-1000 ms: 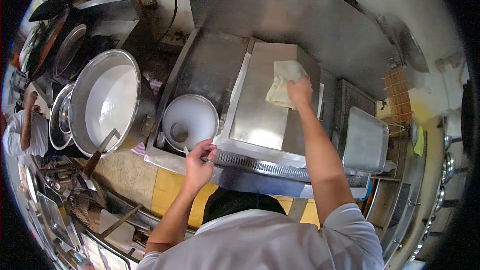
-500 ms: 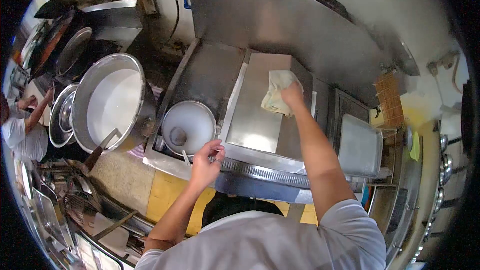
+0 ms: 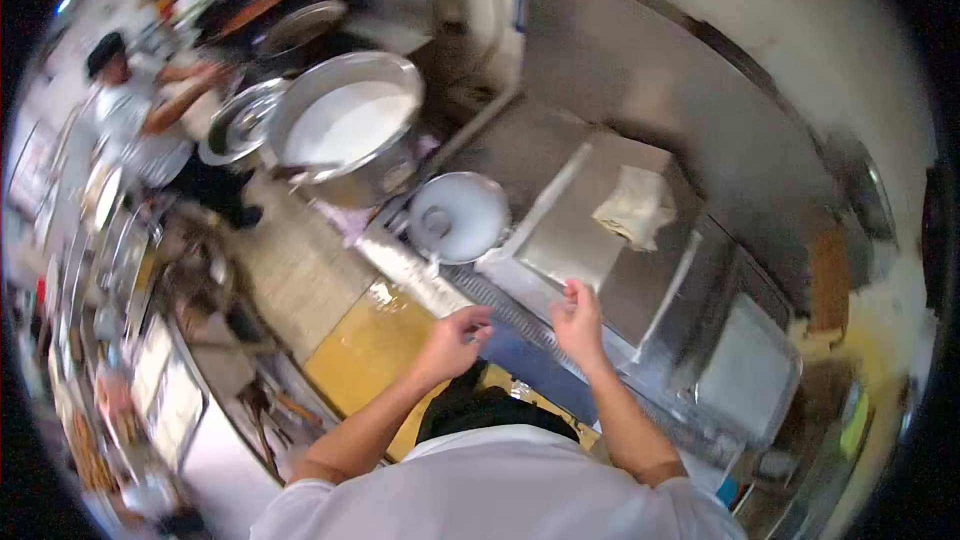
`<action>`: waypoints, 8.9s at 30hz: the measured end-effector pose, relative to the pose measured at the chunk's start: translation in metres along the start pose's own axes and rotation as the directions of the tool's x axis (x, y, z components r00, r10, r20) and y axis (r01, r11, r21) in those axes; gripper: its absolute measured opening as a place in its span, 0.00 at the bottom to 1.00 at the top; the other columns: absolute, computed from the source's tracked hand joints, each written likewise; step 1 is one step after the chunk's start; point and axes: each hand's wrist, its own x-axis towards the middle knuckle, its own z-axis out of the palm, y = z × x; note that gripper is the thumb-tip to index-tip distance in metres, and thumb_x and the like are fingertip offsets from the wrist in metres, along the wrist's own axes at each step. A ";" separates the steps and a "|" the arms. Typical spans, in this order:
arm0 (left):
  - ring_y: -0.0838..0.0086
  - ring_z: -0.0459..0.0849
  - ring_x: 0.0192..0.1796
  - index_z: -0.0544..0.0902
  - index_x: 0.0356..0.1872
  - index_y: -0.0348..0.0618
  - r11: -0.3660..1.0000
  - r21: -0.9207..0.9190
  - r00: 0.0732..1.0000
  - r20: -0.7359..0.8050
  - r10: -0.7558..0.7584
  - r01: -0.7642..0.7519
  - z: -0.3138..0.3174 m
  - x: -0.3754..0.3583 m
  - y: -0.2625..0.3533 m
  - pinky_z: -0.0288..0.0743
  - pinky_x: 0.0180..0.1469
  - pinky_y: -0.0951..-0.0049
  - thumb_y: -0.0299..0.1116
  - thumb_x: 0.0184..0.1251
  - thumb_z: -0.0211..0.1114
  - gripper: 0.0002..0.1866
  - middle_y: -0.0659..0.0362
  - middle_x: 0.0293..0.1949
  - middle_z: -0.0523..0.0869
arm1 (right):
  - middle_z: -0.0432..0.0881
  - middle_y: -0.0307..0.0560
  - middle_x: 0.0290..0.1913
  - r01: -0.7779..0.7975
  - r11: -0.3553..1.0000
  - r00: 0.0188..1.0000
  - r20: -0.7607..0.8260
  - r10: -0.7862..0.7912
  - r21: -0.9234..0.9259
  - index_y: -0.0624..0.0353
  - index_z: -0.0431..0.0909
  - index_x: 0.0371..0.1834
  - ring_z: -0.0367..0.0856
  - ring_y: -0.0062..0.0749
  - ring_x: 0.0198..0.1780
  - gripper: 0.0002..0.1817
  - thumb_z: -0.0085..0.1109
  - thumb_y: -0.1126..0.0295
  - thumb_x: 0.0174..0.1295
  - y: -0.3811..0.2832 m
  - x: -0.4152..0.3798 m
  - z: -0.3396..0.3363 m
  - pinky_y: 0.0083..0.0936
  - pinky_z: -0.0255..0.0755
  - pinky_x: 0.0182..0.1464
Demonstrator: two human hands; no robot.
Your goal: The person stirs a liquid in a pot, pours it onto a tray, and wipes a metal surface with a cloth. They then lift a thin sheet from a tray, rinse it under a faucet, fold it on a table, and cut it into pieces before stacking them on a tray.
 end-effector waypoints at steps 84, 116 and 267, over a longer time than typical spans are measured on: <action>0.81 0.77 0.34 0.89 0.48 0.39 0.699 -0.650 0.933 0.041 -0.357 0.296 0.097 -0.600 -0.037 0.72 0.34 0.73 0.36 0.74 0.66 0.12 0.65 0.33 0.85 | 0.82 0.50 0.37 0.868 0.478 0.445 0.642 -0.624 -0.136 0.54 0.85 0.28 0.77 0.51 0.49 0.02 0.64 0.74 0.54 -0.184 -0.320 0.092 0.46 0.65 0.60; 0.77 0.81 0.44 0.80 0.36 0.42 0.907 -0.249 0.762 0.491 0.421 -0.340 0.433 -0.293 0.295 0.75 0.50 0.73 0.22 0.61 0.69 0.06 0.64 0.37 0.83 | 0.86 0.56 0.55 -0.248 0.961 0.900 0.397 0.181 0.124 0.56 0.84 0.58 0.83 0.49 0.58 0.24 0.72 0.61 0.58 0.179 -0.380 -0.418 0.39 0.75 0.64; 0.64 0.93 0.43 0.91 0.42 0.38 0.658 0.291 0.707 0.102 0.700 -0.694 0.626 0.016 0.308 0.85 0.48 0.66 0.16 0.56 0.60 0.16 0.48 0.39 0.93 | 0.89 0.60 0.42 0.035 0.938 0.986 -0.167 0.025 0.345 0.63 0.87 0.44 0.88 0.53 0.45 0.13 0.56 0.72 0.62 0.310 -0.085 -0.552 0.41 0.80 0.48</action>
